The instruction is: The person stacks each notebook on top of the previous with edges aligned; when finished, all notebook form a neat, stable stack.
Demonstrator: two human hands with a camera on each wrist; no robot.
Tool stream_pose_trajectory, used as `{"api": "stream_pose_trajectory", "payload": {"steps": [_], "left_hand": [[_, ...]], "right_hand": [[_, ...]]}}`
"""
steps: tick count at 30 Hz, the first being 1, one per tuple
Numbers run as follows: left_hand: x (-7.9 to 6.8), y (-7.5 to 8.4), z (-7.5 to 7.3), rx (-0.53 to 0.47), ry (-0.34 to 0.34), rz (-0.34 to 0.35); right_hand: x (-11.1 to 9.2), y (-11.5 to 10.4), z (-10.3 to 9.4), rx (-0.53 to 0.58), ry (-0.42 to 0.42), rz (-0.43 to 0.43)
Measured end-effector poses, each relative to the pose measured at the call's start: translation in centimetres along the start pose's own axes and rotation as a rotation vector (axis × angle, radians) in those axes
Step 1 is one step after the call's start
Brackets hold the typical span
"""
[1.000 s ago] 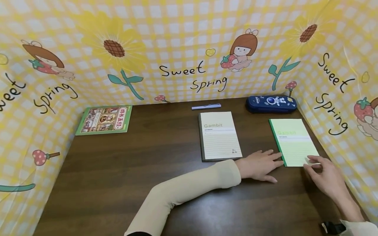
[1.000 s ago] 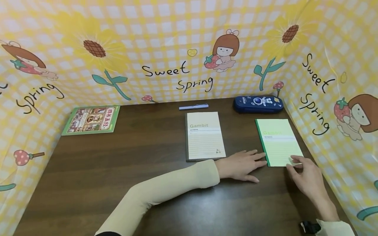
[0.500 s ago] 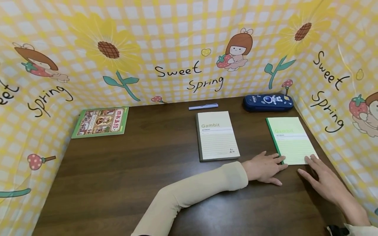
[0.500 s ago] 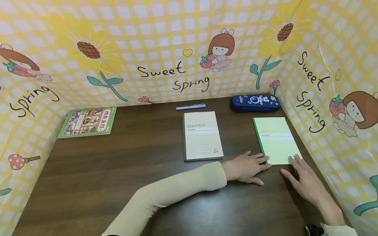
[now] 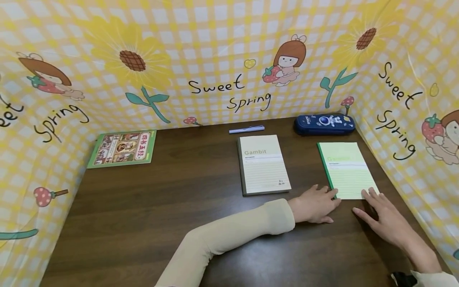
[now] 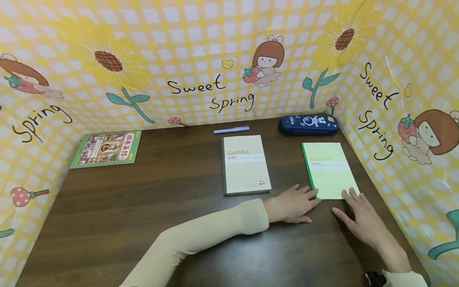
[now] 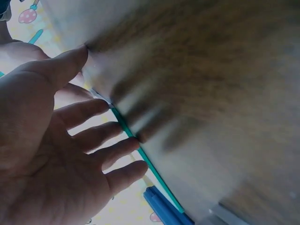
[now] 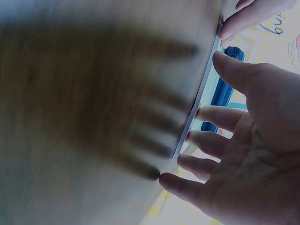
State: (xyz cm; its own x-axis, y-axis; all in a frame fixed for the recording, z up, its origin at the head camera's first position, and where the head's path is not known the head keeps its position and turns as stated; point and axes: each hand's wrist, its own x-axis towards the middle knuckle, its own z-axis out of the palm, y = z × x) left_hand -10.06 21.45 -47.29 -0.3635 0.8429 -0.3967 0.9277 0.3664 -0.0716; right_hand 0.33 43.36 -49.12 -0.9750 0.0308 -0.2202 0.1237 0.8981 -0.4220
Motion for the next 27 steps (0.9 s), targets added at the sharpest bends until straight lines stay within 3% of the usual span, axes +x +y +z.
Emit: {"api": "stream_pose_trajectory", "payload": {"steps": [14,27], "left_hand": [[-4.5,-0.6,1.7,-0.01,-0.018,-0.124],[-7.4,-0.8,2.9,-0.016,0.022,-0.145]], "right_hand": [[-0.4,-2.7,1.8,0.024,-0.058,-0.066],[-1.0,-4.8,3.4,-0.051,-0.029,-0.103]]}}
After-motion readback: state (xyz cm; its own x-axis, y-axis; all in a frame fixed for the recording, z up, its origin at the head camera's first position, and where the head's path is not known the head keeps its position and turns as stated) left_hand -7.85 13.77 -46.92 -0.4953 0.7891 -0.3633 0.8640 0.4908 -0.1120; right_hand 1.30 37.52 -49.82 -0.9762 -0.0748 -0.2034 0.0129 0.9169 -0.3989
